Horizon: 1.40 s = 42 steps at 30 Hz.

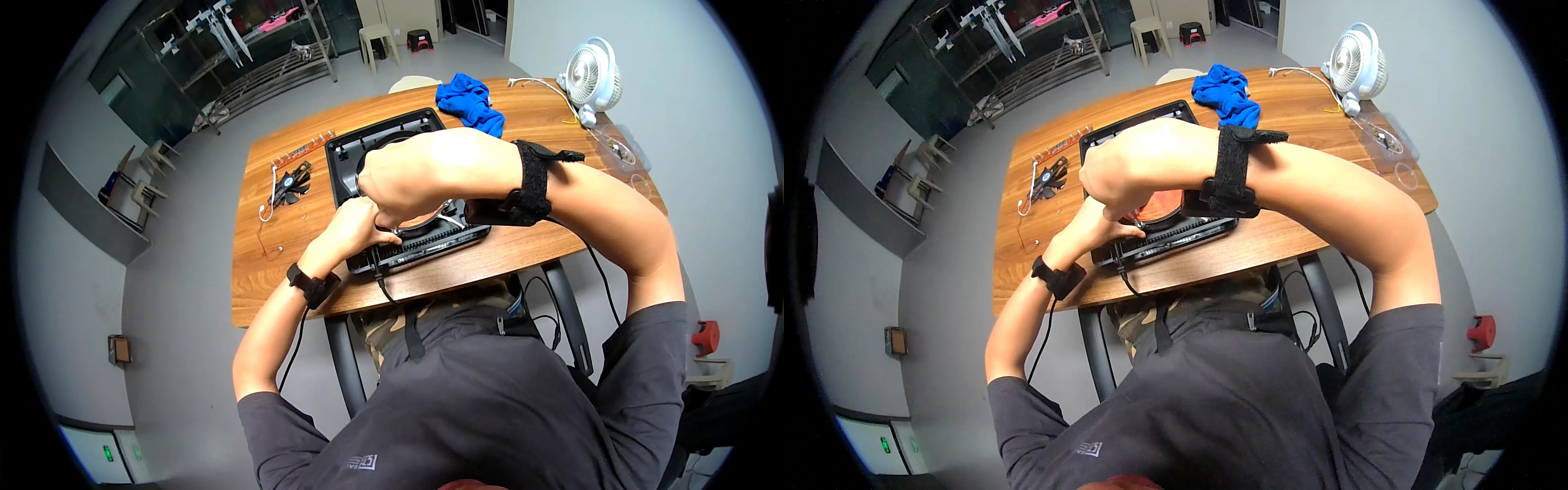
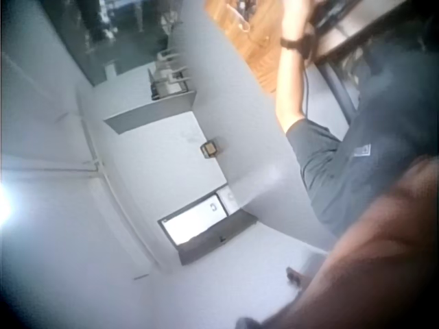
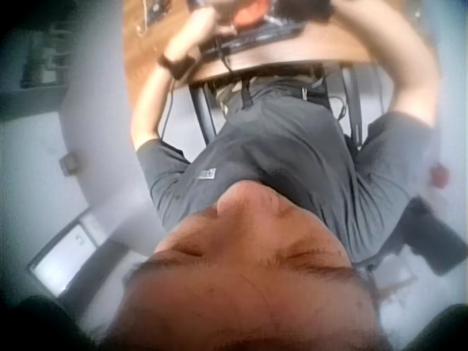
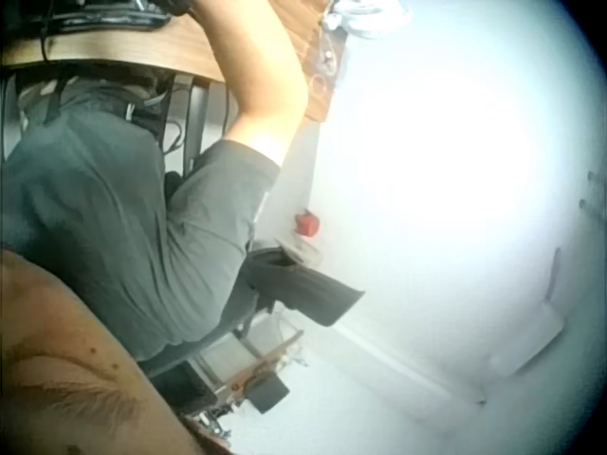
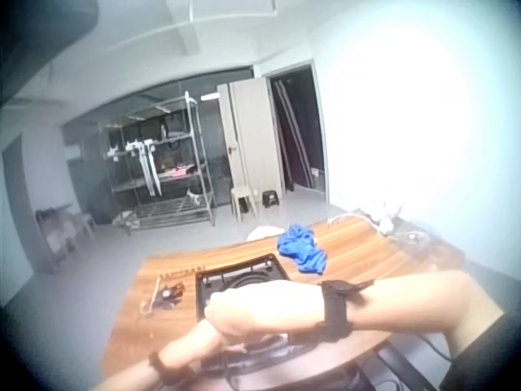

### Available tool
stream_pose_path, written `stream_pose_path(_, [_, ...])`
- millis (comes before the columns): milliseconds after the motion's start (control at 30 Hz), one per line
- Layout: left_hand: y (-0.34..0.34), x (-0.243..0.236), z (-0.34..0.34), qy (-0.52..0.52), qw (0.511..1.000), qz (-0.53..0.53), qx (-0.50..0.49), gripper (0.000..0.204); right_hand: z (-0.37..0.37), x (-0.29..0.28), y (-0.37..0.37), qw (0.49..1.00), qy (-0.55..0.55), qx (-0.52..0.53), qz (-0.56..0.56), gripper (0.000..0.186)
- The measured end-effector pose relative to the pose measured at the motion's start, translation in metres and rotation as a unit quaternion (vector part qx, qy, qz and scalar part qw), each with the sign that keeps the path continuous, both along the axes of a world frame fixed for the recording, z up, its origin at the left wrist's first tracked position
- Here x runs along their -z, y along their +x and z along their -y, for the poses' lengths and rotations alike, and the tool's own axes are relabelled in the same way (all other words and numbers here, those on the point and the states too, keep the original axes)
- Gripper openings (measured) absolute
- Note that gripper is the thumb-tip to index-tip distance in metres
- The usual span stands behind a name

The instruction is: The person uses a screwdriver to remove screws from a black plastic housing containing a copper coil. They then wipe a small black fan with a blue cloth and place it back into the housing, followed by reattaching wires and securing the assembly with screws.

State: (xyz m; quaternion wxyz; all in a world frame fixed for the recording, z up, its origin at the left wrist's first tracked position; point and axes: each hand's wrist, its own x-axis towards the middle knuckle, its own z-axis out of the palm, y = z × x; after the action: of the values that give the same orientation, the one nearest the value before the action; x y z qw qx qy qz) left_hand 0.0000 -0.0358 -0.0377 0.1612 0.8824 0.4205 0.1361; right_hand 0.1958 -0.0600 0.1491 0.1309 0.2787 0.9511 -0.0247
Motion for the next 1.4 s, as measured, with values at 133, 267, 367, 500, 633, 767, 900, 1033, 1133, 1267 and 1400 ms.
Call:
stream_pose_path(133, [-0.002,-0.005,0.006,0.033,0.999,0.024,0.026,0.052,-0.009,0.012,-0.001,0.999,-0.005,-0.003,-0.034,0.031])
stream_pose_path(267, [0.002,-0.018,0.009,0.029,0.998,0.027,0.055,0.05,-0.009,0.004,0.007,1.0,-0.006,0.013,-0.013,0.031])
stream_pose_path(367, [-0.01,-0.033,0.011,-0.098,0.994,0.037,0.014,0.041,-0.015,0.001,0.003,0.999,-0.024,-0.04,-0.02,0.033])
stream_pose_path(500, [-0.048,-0.036,-0.017,0.0,0.998,0.062,-0.027,0.041,-0.02,-0.009,0.016,0.999,0.017,-0.019,-0.044,0.041])
stream_pose_path(633, [-0.126,-0.023,-0.027,0.011,0.987,-0.056,-0.15,0.028,-0.028,-0.016,0.008,0.998,0.051,-0.005,-0.04,0.039])
stream_pose_path(767, [-0.158,-0.005,-0.034,0.006,0.972,-0.106,-0.21,0.023,-0.046,-0.007,0.02,0.997,0.041,-0.003,-0.06,0.038])
stream_pose_path(900, [-0.163,0.01,-0.035,-0.003,0.965,-0.124,-0.231,0.024,-0.05,-0.009,0.022,0.998,0.024,-0.002,-0.059,0.039])
stream_pose_path(1033, [-0.138,0.003,-0.025,0.002,0.963,-0.112,-0.245,0.021,-0.061,0.001,0.027,0.997,0.015,-0.017,-0.078,0.041])
stream_pose_path(1133, [-0.148,0.019,-0.03,0.047,0.969,-0.109,-0.215,0.014,-0.063,0.003,0.026,0.997,0.01,-0.007,-0.078,0.042])
stream_pose_path(1267, [-0.144,0.035,-0.04,0.065,0.951,-0.185,-0.238,0.011,-0.069,0.007,0.031,0.996,-0.004,-0.012,-0.091,0.043])
stream_pose_path(1400, [-0.149,0.042,-0.043,0.133,0.949,-0.194,-0.211,0.012,-0.083,0.02,0.045,0.987,-0.015,-0.032,-0.157,0.046])
